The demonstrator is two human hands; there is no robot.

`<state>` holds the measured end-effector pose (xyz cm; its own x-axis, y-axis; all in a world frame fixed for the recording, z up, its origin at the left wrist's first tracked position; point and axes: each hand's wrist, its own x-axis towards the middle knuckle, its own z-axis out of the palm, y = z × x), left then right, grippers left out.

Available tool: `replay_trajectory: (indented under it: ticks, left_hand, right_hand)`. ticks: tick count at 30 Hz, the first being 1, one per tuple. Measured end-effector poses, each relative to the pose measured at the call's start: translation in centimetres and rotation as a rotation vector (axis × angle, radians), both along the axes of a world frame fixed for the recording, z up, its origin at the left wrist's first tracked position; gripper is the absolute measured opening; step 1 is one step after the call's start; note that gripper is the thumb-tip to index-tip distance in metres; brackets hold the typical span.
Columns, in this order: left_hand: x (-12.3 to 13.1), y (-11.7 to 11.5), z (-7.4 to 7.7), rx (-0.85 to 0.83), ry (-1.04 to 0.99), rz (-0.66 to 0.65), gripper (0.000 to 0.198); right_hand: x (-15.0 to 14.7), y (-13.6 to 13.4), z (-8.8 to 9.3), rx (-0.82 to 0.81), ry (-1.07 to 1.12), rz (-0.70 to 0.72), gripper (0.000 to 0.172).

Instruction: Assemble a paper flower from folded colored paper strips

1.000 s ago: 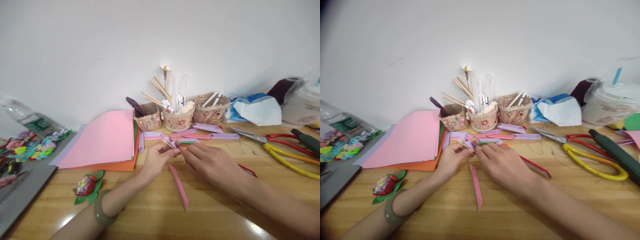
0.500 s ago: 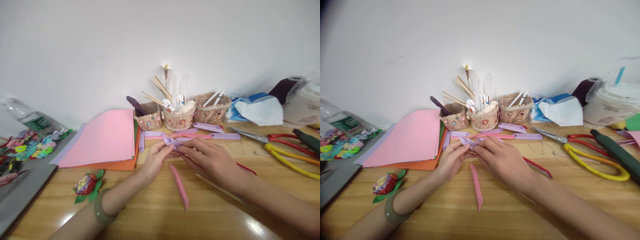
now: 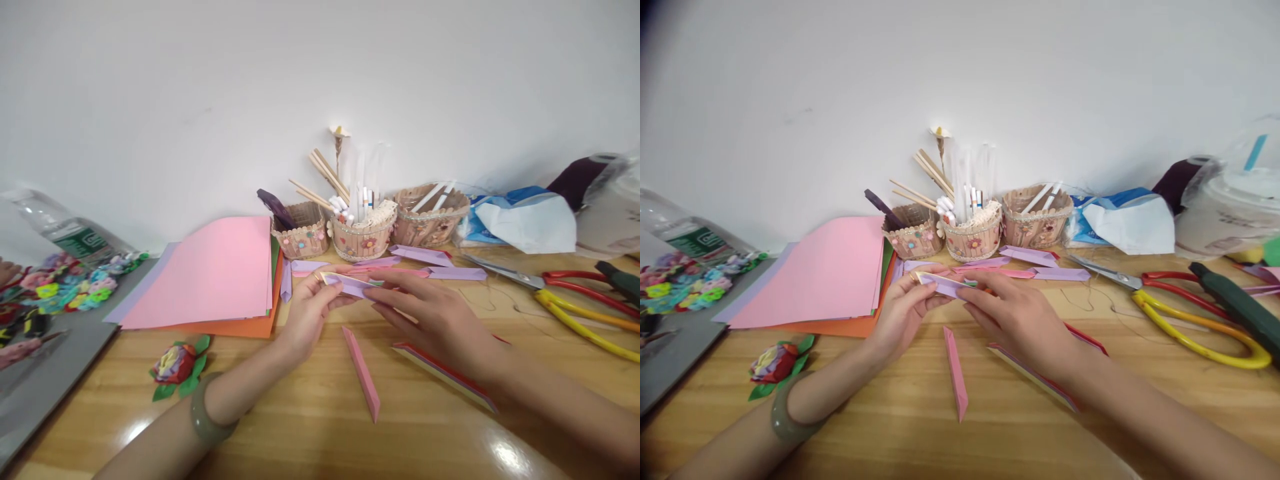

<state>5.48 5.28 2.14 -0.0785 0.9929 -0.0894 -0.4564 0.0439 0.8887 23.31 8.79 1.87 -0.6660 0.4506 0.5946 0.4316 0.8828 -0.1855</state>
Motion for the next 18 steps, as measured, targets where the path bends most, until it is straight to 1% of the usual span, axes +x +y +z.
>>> replay_trajectory:
  ticks: [6, 11, 15, 18]
  left_hand:
    - [0.22, -0.03, -0.12, 0.025, -0.018, -0.038, 0.017]
    - [0.23, -0.13, -0.15, 0.068, -0.057, -0.089, 0.019]
    - [0.08, -0.2, -0.34, 0.096, -0.05, -0.133, 0.017]
    - [-0.02, -0.13, -0.43, 0.081, -0.055, -0.118, 0.015]
  right_hand:
    - [-0.31, 0.04, 0.45, -0.101, 0.081, 0.069, 0.026]
    - [-0.51, 0.09, 0.84, -0.227, 0.128, 0.134, 0.028]
    - [-0.35, 0.01, 0.93, -0.375, 0.165, 0.113, 0.028]
    - [-0.34, -0.12, 0.91, -0.457, 0.132, 0.093, 0.028]
